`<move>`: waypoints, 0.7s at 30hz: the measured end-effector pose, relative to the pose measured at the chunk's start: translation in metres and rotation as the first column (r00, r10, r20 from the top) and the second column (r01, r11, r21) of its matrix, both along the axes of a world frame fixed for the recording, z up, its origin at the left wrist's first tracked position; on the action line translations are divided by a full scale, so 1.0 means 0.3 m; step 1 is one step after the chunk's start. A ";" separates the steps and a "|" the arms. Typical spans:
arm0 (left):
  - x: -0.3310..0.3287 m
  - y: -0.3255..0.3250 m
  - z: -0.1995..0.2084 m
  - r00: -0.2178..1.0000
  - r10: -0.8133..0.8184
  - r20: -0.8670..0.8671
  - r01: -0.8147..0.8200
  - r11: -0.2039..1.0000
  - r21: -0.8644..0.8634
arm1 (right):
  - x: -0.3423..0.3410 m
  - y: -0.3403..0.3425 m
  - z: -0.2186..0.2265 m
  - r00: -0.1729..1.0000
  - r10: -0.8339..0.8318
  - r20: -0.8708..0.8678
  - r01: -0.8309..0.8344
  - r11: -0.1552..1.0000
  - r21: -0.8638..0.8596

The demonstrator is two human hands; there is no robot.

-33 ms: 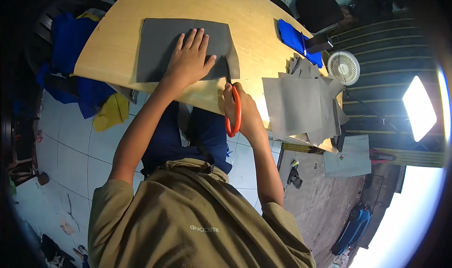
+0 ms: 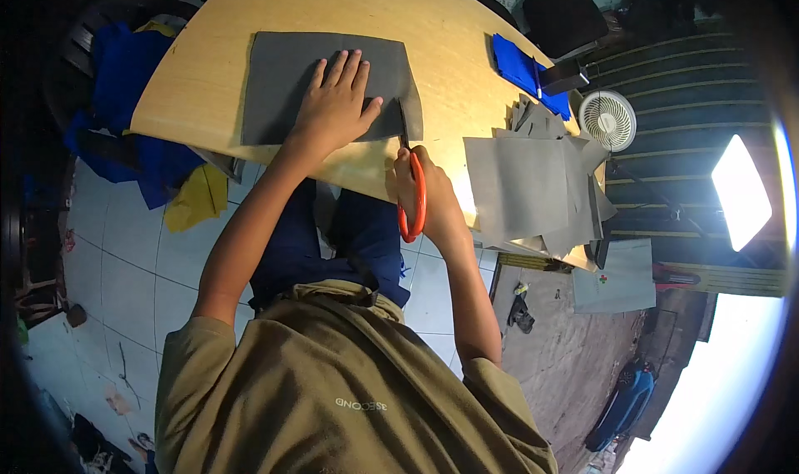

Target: Cutting rectangular pieces of grey fabric to size using scissors on a desk.

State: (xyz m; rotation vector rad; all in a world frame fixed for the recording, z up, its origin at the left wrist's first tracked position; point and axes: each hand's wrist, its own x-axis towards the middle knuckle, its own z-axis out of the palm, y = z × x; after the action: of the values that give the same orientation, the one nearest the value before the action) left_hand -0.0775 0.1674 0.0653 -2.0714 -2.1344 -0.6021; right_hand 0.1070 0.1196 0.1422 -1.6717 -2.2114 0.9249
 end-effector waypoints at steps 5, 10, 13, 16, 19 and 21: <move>0.001 -0.002 0.001 1.000 0.000 -0.004 0.000 1.000 -0.008 | 0.001 -0.028 0.007 0.999 -0.014 -0.033 0.013 0.999 -0.045; 0.003 -0.004 0.002 1.000 -0.008 0.005 0.008 0.999 -0.033 | 0.024 -0.065 0.001 0.985 -0.125 -0.122 0.115 0.990 -0.087; -0.004 -0.006 -0.004 1.000 0.000 0.003 0.000 1.000 -0.028 | 0.035 -0.070 0.024 0.973 -0.192 -0.125 0.159 0.958 -0.239; -0.003 0.004 -0.009 1.000 0.005 0.008 -0.005 1.000 0.008 | 0.038 -0.079 0.059 0.978 -0.165 -0.129 0.124 0.953 -0.277; -0.001 0.010 -0.007 1.000 0.002 -0.005 -0.002 1.000 -0.013 | 0.043 -0.071 0.067 0.977 -0.166 -0.132 0.121 0.948 -0.295; -0.005 0.004 -0.003 1.000 0.003 -0.017 -0.003 1.000 -0.014 | 0.035 -0.070 0.078 0.976 -0.161 -0.144 0.113 0.949 -0.295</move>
State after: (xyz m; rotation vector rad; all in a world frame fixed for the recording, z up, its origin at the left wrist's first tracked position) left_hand -0.0789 0.1687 0.0644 -2.0721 -2.1381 -0.5686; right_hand 0.1174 0.0986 0.1655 -1.7670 -1.8980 1.3441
